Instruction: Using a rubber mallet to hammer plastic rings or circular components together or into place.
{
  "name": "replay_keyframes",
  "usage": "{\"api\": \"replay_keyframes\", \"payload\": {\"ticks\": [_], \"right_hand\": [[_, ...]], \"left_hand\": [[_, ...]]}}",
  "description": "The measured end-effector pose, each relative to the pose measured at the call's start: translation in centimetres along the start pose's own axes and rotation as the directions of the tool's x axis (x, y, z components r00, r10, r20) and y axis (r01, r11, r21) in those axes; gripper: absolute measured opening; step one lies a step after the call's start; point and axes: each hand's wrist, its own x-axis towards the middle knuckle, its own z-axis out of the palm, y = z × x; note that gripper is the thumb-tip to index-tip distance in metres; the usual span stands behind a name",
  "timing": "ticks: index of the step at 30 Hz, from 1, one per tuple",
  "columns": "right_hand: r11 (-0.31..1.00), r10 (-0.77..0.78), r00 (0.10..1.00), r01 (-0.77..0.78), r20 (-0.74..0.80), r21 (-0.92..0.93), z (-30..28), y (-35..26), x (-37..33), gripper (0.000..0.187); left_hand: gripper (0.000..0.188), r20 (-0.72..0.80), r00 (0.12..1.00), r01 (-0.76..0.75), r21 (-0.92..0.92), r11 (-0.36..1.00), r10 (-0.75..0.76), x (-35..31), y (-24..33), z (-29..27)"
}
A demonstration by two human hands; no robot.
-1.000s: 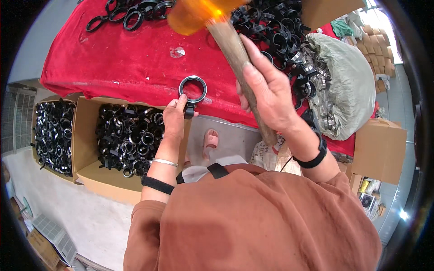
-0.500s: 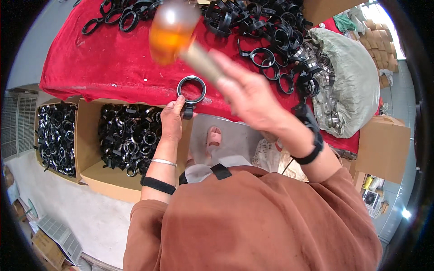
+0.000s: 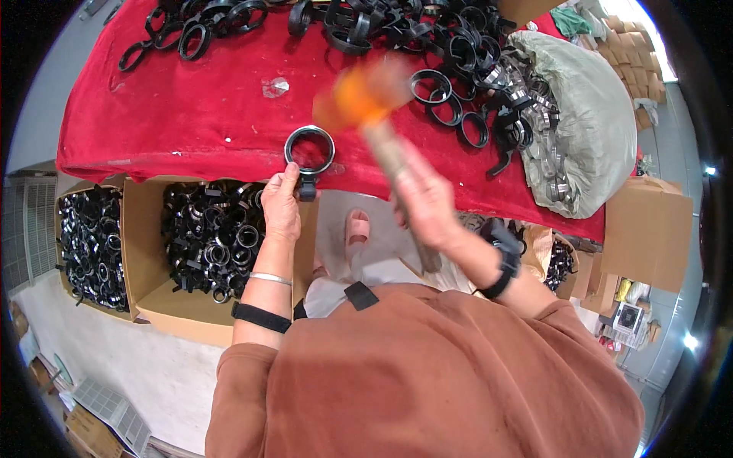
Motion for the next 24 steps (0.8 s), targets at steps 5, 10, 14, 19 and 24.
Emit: {"api": "replay_keyframes", "payload": {"ticks": [5, 10, 14, 19, 24], "right_hand": [[0.977, 0.193, 0.980, -0.196, 0.042, 0.089, -0.5, 0.3, -0.9, 0.048], [0.978, -0.106, 0.993, 0.113, -0.048, 0.174, -0.8, -3.4, -3.0, 0.049], [0.965, -0.190, 0.981, 0.196, 0.050, -0.175, 1.1, 4.6, -4.1, 0.048], [0.989, 0.058, 0.996, -0.049, 0.066, -0.136, -2.1, 1.6, -4.6, 0.049], [0.984, 0.091, 0.994, -0.099, -0.061, -0.148, -6.3, 2.3, -8.7, 0.047]], "left_hand": [[0.028, 0.015, 0.999, -0.031, 0.004, 1.000, 0.031, 0.1, 0.0, -0.5], [0.027, 0.013, 0.999, -0.036, -0.015, 0.999, 0.036, 0.3, -0.5, -0.6], [0.022, -0.008, 0.999, -0.038, 0.020, 0.999, 0.038, -0.8, 0.7, 0.9], [0.022, -0.114, 0.993, -0.012, 0.148, 0.989, 0.029, -2.7, 4.1, -2.6], [0.037, -0.492, 0.847, 0.165, 0.603, 0.781, 0.201, -5.1, 9.9, -18.1]]}}
